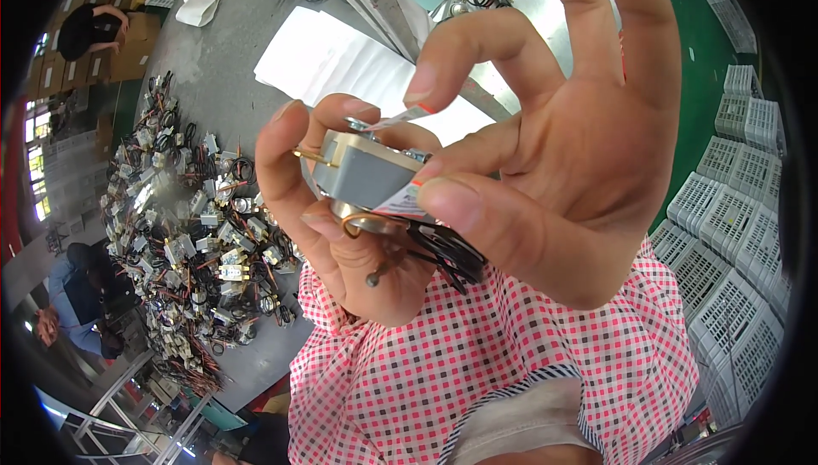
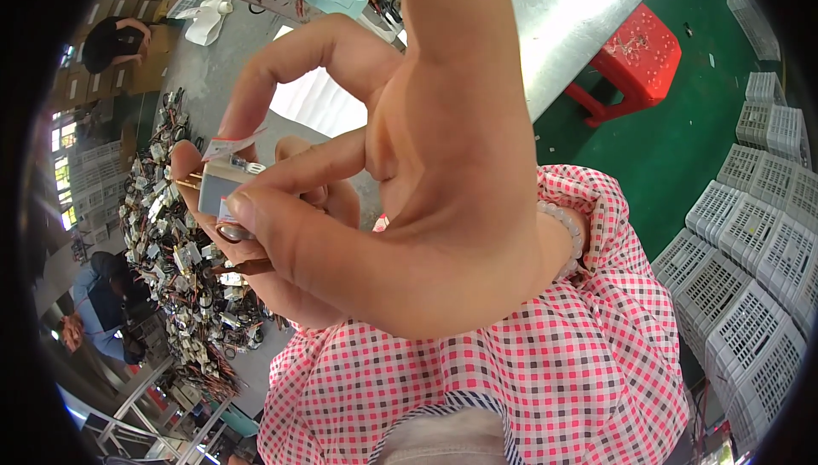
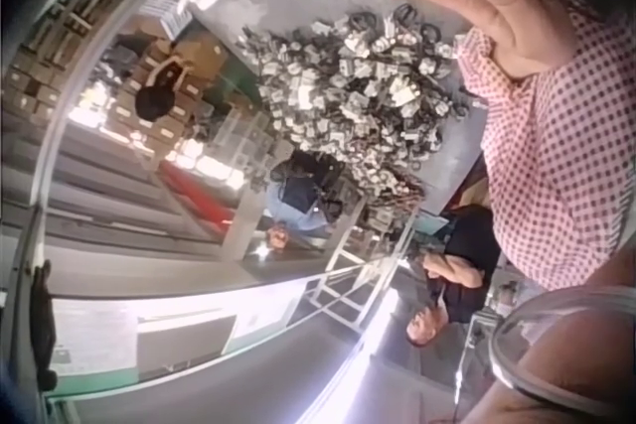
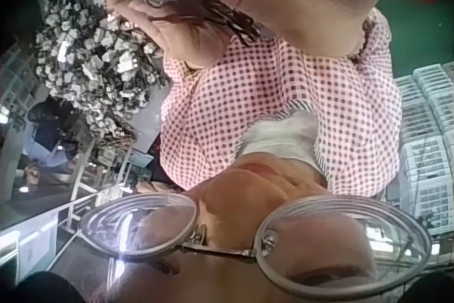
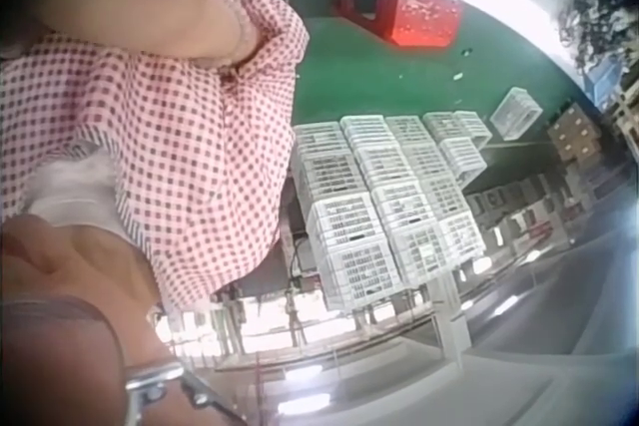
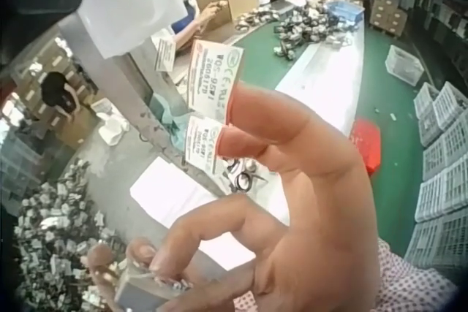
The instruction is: Applying adhesive labels to small electric motors on an assembly line.
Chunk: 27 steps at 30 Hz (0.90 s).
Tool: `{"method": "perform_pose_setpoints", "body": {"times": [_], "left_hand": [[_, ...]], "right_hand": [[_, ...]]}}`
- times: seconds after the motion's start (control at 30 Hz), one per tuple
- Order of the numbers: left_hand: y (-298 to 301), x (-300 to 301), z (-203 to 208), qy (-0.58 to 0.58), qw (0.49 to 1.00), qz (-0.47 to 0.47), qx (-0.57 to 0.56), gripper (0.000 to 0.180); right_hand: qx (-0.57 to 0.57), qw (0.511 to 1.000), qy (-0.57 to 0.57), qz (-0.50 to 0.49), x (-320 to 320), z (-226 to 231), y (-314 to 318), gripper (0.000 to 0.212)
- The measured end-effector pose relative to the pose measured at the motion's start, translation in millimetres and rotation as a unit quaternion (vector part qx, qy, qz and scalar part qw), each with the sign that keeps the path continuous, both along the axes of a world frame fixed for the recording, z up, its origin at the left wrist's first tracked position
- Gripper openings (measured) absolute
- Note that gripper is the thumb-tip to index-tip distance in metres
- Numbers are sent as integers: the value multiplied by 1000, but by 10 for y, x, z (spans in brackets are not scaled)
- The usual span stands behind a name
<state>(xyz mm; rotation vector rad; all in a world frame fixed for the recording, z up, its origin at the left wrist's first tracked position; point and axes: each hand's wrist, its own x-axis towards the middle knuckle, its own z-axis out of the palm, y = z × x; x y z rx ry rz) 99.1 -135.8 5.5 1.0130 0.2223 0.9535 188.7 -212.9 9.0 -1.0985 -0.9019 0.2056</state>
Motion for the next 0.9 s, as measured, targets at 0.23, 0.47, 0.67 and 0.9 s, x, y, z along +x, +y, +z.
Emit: {"method": "perform_pose_setpoints", "body": {"times": [0.23,0.47,0.67,0.9], "left_hand": [[-14,-31,39,68,997,14,38,54],[-19,-14,84,69,996,14,52,53],[-31,-32,132,104,994,17,35,54],[-47,2,96,58,998,18,23,55]], "right_hand": [[-2,1000,0,-1,7,-1,9,94],[-1,1000,-2,-1,6,13,6,93],[-2,1000,-4,-4,11,7,-1,93],[-2,1000,-4,-3,13,14,-3,92]]}}
